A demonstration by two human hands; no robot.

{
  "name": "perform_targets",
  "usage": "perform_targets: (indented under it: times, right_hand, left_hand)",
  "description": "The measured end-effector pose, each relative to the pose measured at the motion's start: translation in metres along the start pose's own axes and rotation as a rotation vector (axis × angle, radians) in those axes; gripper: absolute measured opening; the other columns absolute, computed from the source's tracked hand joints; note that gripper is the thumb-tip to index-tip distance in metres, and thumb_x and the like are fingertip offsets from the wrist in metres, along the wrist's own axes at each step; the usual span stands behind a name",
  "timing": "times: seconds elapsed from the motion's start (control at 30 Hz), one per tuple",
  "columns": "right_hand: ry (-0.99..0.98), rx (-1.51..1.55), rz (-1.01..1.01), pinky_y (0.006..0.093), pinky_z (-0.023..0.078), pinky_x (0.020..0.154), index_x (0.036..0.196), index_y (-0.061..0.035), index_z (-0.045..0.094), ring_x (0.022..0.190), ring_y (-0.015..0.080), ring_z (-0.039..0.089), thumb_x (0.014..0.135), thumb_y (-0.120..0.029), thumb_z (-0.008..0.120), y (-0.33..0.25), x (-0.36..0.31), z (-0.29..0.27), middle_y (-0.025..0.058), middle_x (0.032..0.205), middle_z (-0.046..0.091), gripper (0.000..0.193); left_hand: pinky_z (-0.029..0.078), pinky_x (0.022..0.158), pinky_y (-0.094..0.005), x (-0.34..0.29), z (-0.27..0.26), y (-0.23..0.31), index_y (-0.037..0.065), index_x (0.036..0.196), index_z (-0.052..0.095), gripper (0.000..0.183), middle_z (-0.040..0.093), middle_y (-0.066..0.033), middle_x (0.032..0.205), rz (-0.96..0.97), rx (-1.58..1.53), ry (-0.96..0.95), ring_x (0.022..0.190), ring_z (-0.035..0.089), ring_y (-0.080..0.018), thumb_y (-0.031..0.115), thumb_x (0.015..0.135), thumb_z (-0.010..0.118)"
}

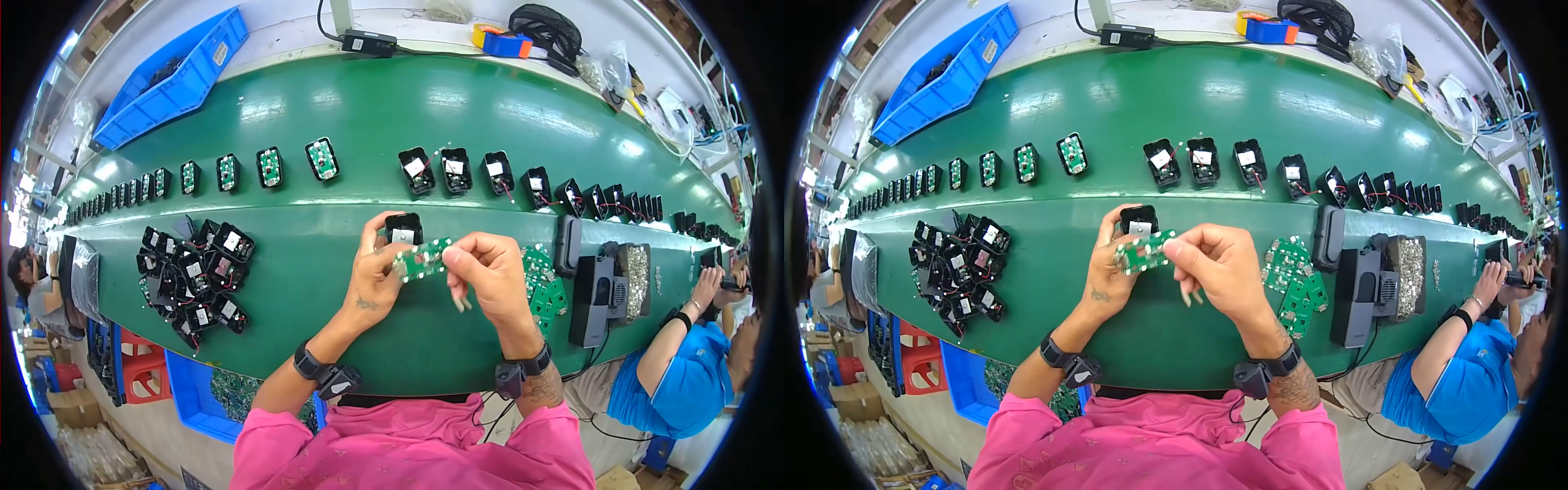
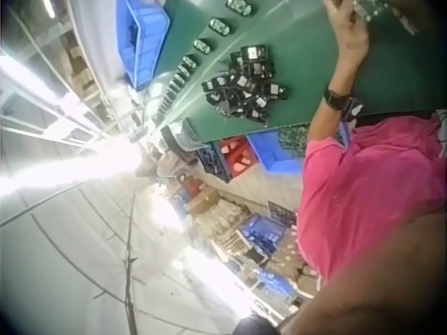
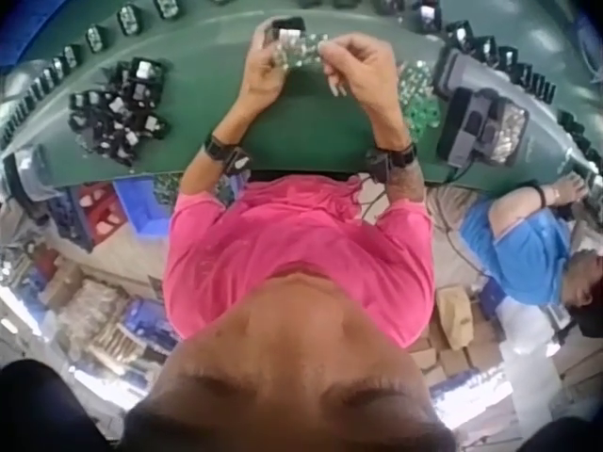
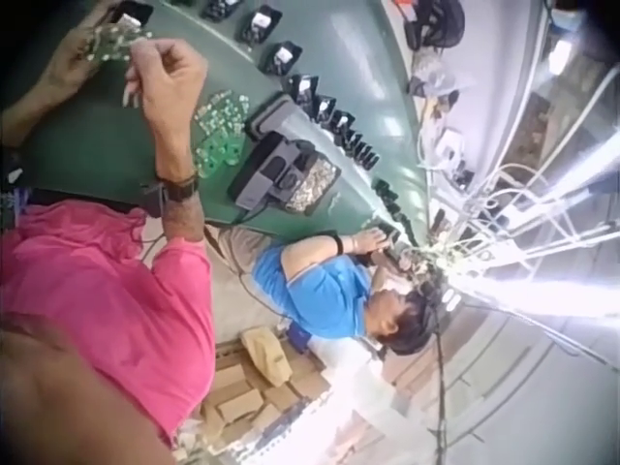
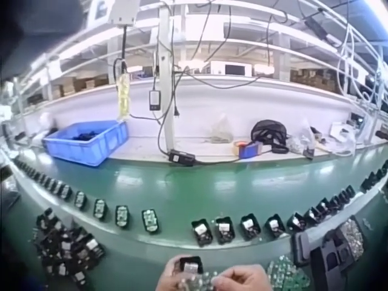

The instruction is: The person picks up a circuit board and a black casing, fits the board into the casing by hand, and places the assembled unit onto the conveyor belt.

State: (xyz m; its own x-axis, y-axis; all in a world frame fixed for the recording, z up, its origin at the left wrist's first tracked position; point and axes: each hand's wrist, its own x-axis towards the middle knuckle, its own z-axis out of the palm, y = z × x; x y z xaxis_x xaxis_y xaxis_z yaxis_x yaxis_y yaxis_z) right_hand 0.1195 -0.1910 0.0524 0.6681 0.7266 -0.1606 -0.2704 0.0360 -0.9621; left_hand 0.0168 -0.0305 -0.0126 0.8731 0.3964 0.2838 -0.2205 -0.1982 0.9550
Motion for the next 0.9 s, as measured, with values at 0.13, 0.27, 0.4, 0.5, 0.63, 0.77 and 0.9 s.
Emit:
perform_targets:
  times: [0.13, 0.27, 0.4, 0.5, 0.63, 0.77, 0.9]
  right_hand:
    - [0.096, 0.006, 0.027, 0.0193, 0.044, 0.043, 0.085, 0.0016, 0.067, 0.049, 0.0059, 0.055, 0.094, -0.015, 0.068, 0.010, 0.005, -0.003, 0.0030, 0.064, 0.062, 0.019]
    - [0.054, -0.038, 0.091, 0.0186, 0.041, 0.043, 0.086, 0.0005, 0.067, 0.050, 0.0041, 0.053, 0.095, -0.017, 0.068, 0.019, 0.005, -0.012, 0.0010, 0.065, 0.061, 0.020]
    - [0.075, -0.095, 0.049, 0.0186, 0.039, 0.044, 0.088, 0.0003, 0.066, 0.054, 0.0022, 0.052, 0.096, -0.019, 0.067, 0.031, 0.004, -0.011, -0.0012, 0.067, 0.060, 0.021]
    - [0.114, -0.146, 0.022, 0.0186, 0.039, 0.044, 0.088, 0.0003, 0.065, 0.053, 0.0020, 0.051, 0.096, -0.019, 0.067, 0.036, 0.008, -0.014, -0.0014, 0.067, 0.060, 0.021]
    - [0.089, -0.151, 0.030, 0.0209, 0.039, 0.045, 0.087, 0.0007, 0.065, 0.053, 0.0030, 0.052, 0.096, -0.021, 0.068, 0.035, 0.004, -0.013, -0.0010, 0.066, 0.060, 0.024]
    - [0.110, -0.187, -0.015, 0.0203, 0.040, 0.045, 0.088, 0.0009, 0.064, 0.053, 0.0028, 0.052, 0.096, -0.019, 0.067, 0.034, 0.001, -0.007, -0.0015, 0.067, 0.060, 0.021]
    - [0.154, -0.282, -0.068, 0.0197, 0.041, 0.046, 0.087, 0.0009, 0.063, 0.052, 0.0030, 0.052, 0.095, -0.014, 0.068, 0.037, 0.002, -0.009, -0.0014, 0.068, 0.060, 0.018]
  left_hand:
    - [0.051, 0.079, -0.0334, 0.002, -0.001, 0.006, 0.000, 0.098, 0.070, 0.015, 0.040, -0.0149, 0.141, 0.044, 0.116, -0.016, 0.092, 0.059, -0.0208, 0.000, 0.086, 0.063]
    - [0.052, 0.082, -0.0346, 0.002, -0.001, 0.003, -0.002, 0.099, 0.067, 0.014, 0.041, -0.0153, 0.141, 0.057, 0.158, -0.033, 0.098, 0.061, -0.0225, 0.002, 0.085, 0.067]
    - [0.056, 0.086, -0.0328, 0.004, 0.010, 0.008, 0.002, 0.129, 0.053, 0.057, 0.046, -0.0140, 0.139, -0.070, -0.189, -0.033, 0.110, 0.061, -0.0235, -0.001, 0.078, 0.077]
    - [0.059, 0.080, -0.0289, 0.006, 0.009, 0.030, 0.003, 0.143, 0.033, 0.090, 0.053, -0.0152, 0.133, -0.454, -0.468, -0.032, 0.112, 0.060, -0.0211, -0.010, 0.068, 0.081]
    - [0.060, 0.071, -0.0276, 0.007, 0.006, 0.026, 0.004, 0.146, 0.031, 0.095, 0.057, -0.0140, 0.127, -0.495, -0.417, -0.074, 0.102, 0.065, -0.0201, -0.009, 0.067, 0.082]
    - [0.059, 0.067, -0.0277, 0.006, 0.006, 0.031, 0.005, 0.147, 0.030, 0.095, 0.059, -0.0133, 0.124, -0.444, -0.469, -0.078, 0.100, 0.066, -0.0195, -0.008, 0.069, 0.081]
    - [0.058, 0.069, -0.0257, 0.008, 0.002, 0.033, 0.004, 0.145, 0.038, 0.075, 0.060, -0.0131, 0.124, -0.501, -0.564, -0.150, 0.093, 0.068, -0.0176, -0.004, 0.079, 0.074]
